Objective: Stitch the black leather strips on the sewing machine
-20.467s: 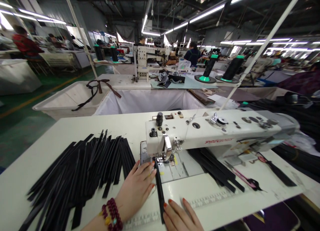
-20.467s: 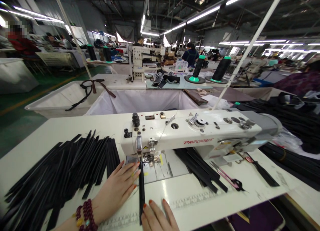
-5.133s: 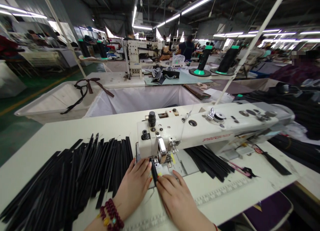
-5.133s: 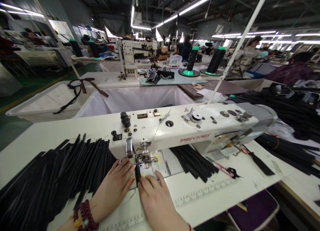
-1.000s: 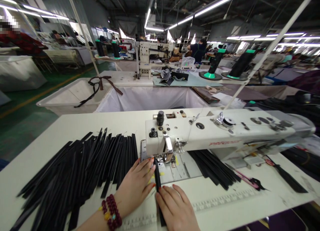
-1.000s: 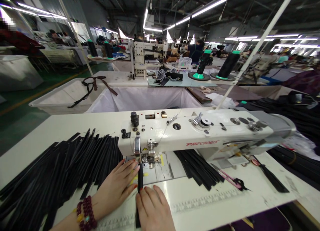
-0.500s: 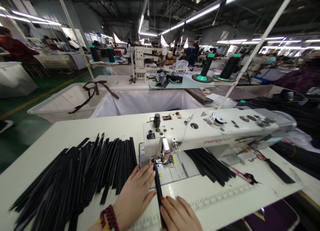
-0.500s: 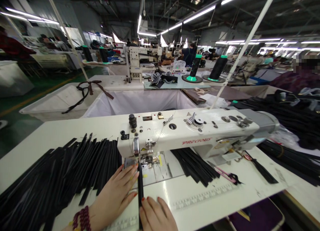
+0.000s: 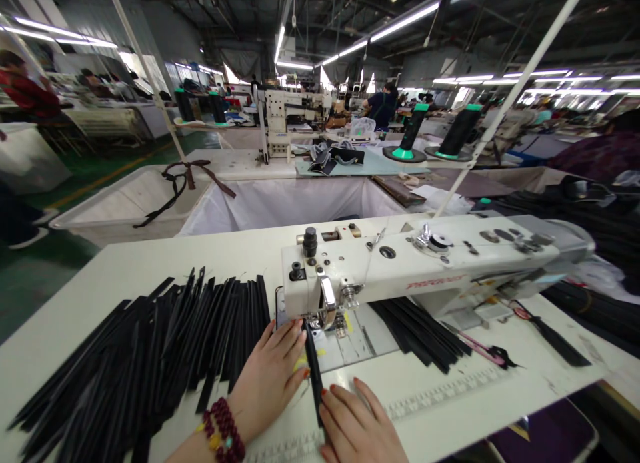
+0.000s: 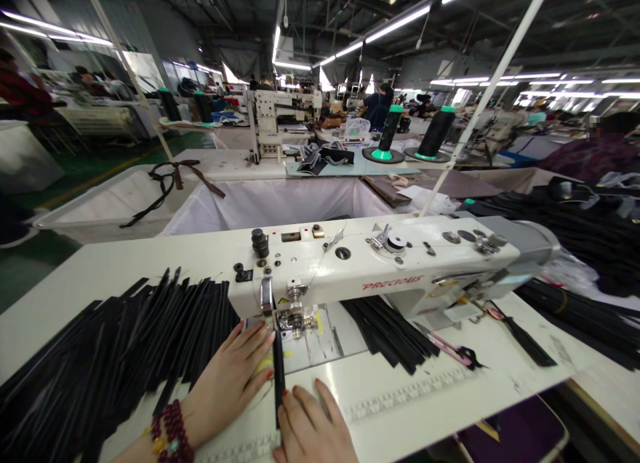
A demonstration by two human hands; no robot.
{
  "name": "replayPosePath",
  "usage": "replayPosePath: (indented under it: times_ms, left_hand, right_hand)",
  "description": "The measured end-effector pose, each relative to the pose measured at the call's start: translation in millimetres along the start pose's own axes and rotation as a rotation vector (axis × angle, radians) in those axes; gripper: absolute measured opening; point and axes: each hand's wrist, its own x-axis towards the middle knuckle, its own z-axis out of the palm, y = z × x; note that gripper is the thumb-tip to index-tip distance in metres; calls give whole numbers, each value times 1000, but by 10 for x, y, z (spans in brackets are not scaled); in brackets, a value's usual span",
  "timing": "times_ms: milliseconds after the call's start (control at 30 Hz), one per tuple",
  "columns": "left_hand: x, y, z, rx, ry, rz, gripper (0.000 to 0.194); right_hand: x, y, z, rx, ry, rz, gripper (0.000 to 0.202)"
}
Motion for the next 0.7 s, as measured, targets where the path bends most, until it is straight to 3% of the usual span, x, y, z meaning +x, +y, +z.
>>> replayPosePath:
  times_ms: [200, 400, 700]
  left_hand:
    - [46, -26, -16, 21, -41, -12, 42]
    - [36, -47, 31, 35, 4, 1, 41]
    - [51, -43, 3, 67, 6, 29, 42]
  right_hand:
    - [50, 57, 55, -18, -79, -35, 24]
    - [59, 115, 156, -43, -107, -30, 19]
    - [201, 221, 214, -20, -221, -14, 23]
